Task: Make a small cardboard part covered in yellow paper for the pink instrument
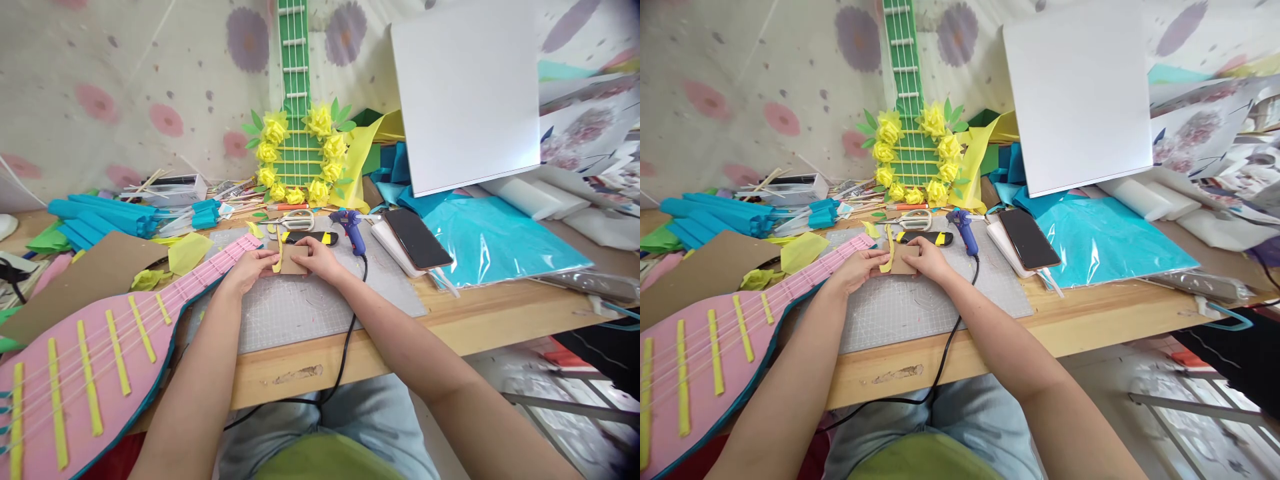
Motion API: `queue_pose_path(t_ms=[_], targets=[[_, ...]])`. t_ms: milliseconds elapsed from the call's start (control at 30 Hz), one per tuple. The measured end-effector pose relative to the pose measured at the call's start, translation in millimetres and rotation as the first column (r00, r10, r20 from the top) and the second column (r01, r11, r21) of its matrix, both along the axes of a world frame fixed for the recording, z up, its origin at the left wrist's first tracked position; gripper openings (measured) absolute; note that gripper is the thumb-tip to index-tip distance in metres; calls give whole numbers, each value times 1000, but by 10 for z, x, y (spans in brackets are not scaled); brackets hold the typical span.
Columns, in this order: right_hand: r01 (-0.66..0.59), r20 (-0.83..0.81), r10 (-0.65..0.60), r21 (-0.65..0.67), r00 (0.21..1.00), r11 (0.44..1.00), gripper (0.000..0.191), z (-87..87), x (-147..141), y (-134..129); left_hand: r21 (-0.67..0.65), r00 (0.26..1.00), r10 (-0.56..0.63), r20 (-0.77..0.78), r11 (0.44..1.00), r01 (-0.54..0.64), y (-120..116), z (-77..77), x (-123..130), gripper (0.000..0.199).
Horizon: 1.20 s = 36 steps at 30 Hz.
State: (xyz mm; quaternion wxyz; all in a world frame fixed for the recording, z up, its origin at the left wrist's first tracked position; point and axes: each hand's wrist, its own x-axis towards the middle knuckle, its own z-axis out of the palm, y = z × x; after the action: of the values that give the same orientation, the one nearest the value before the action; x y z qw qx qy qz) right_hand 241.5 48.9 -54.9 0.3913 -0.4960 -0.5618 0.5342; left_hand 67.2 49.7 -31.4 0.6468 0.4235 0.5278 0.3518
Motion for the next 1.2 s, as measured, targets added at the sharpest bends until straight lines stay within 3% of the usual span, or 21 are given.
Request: queue_pose_path(t_ms=[300, 733, 933, 1067, 1200], targets=[[-20, 60, 19, 17, 998, 1000, 25, -15, -12, -2, 14, 992, -82, -95, 996, 84, 16, -65, -54, 33], [7, 216, -19, 55, 976, 998, 25, 10, -19, -16, 4, 992, 41, -123, 999, -41, -14, -23, 41, 25], [20, 186, -30, 55, 982, 998, 26, 8, -16, -15, 12, 994, 50, -98, 999, -50, -30, 1, 41, 26], [114, 92, -122, 83, 988, 990, 28, -44, -9, 28, 56, 997, 69, -24, 996, -67, -20, 21, 42, 26], [268, -7, -268, 53, 963, 962, 30, -66, 0, 53, 198, 986, 136, 98, 968, -153, -9, -3, 105, 27]])
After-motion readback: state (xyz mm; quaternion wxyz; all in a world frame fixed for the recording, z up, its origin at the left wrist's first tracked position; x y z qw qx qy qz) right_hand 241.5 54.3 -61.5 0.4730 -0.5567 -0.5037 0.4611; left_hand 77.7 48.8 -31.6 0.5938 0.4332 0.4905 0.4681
